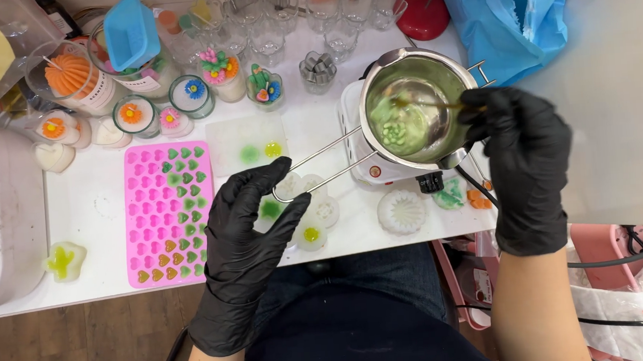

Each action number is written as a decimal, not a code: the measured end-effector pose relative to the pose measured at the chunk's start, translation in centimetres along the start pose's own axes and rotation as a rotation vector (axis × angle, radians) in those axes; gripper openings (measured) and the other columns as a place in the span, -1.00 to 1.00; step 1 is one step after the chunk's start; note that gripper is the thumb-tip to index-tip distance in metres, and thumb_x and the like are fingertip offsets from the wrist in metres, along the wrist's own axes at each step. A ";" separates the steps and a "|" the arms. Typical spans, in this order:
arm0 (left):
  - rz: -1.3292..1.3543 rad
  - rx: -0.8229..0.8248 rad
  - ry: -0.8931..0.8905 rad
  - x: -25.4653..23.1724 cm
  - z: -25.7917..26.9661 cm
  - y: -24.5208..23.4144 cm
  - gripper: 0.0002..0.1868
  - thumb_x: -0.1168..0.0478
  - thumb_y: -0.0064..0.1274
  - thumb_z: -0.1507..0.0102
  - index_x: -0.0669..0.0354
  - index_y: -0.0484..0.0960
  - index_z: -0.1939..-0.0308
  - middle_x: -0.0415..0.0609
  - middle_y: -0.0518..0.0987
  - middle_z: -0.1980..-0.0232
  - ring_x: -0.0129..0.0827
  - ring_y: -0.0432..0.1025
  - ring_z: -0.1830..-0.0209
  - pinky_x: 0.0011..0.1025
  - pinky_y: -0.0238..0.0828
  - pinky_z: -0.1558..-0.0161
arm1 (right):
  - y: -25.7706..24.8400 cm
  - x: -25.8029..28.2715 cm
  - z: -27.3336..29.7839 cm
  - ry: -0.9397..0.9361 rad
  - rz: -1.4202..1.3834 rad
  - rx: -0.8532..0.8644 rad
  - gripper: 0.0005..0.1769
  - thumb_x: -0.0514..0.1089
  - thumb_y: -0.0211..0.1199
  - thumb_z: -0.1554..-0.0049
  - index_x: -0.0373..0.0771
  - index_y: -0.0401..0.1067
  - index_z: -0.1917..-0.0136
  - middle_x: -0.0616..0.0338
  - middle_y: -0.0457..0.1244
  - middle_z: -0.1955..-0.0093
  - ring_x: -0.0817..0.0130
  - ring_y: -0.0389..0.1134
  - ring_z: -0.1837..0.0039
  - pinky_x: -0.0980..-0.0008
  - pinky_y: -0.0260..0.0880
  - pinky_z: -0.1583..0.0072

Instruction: Preparing, melting, and pouring colored wax into silicone molds to create wax melts.

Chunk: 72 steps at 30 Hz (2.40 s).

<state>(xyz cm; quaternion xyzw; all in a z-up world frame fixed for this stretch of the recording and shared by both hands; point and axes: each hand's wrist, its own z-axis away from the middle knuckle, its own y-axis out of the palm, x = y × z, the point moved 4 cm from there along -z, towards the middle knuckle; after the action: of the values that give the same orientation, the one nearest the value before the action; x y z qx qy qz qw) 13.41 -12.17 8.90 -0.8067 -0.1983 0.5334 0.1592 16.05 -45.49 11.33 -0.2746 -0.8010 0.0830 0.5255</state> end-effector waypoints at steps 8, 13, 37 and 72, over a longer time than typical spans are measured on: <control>0.015 0.036 -0.038 -0.2 0.2 0.3 -0.41 0.29 0.36 -0.18 0.11 0.56 -0.29 -0.07 0.67 -0.02 -0.35 0.55 0.04 -0.40 0.49 0.00 | -1.0 -0.5 -0.1 -0.014 0.060 -0.026 -0.74 -0.22 0.07 -0.61 -0.45 0.48 -0.16 0.05 0.41 0.00 0.45 0.39 0.07 0.50 0.40 -0.01; 0.025 0.042 -0.053 -0.1 0.3 0.5 -0.39 0.30 0.35 -0.18 0.09 0.54 -0.32 -0.08 0.67 -0.01 -0.35 0.53 0.09 -0.40 0.49 0.03 | -0.4 -0.5 0.8 -0.002 -0.093 0.075 -0.80 -0.25 0.05 -0.54 -0.44 0.41 -0.15 0.05 0.38 0.02 0.45 0.39 0.08 0.48 0.41 -0.01; 0.030 0.029 -0.005 -0.3 1.0 0.1 -0.43 0.22 0.32 -0.25 0.05 0.54 -0.33 -0.05 0.64 -0.03 -0.21 0.56 -0.03 -0.28 0.51 -0.05 | 0.3 1.8 1.5 -0.117 0.347 0.170 -0.95 -0.37 0.17 -0.48 -0.33 0.42 -0.11 0.02 0.37 -0.01 0.30 0.36 0.05 0.40 0.35 -0.02; -0.019 0.120 -0.012 -0.7 0.7 1.8 -0.35 0.27 0.33 -0.17 0.11 0.50 -0.35 -0.09 0.68 0.02 -0.29 0.56 0.01 -0.32 0.48 -0.05 | -1.7 4.6 -1.3 -0.283 0.278 0.041 -0.86 -0.32 0.31 -0.35 -0.20 0.37 -0.11 0.13 0.38 -0.07 0.23 0.46 -0.07 0.32 0.46 -0.10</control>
<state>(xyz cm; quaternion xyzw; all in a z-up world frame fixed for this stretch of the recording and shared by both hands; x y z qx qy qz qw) 12.82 -14.02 8.38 -0.7906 -0.1748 0.5476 0.2111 15.21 -44.67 16.23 -0.3572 -0.8193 0.2088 0.3969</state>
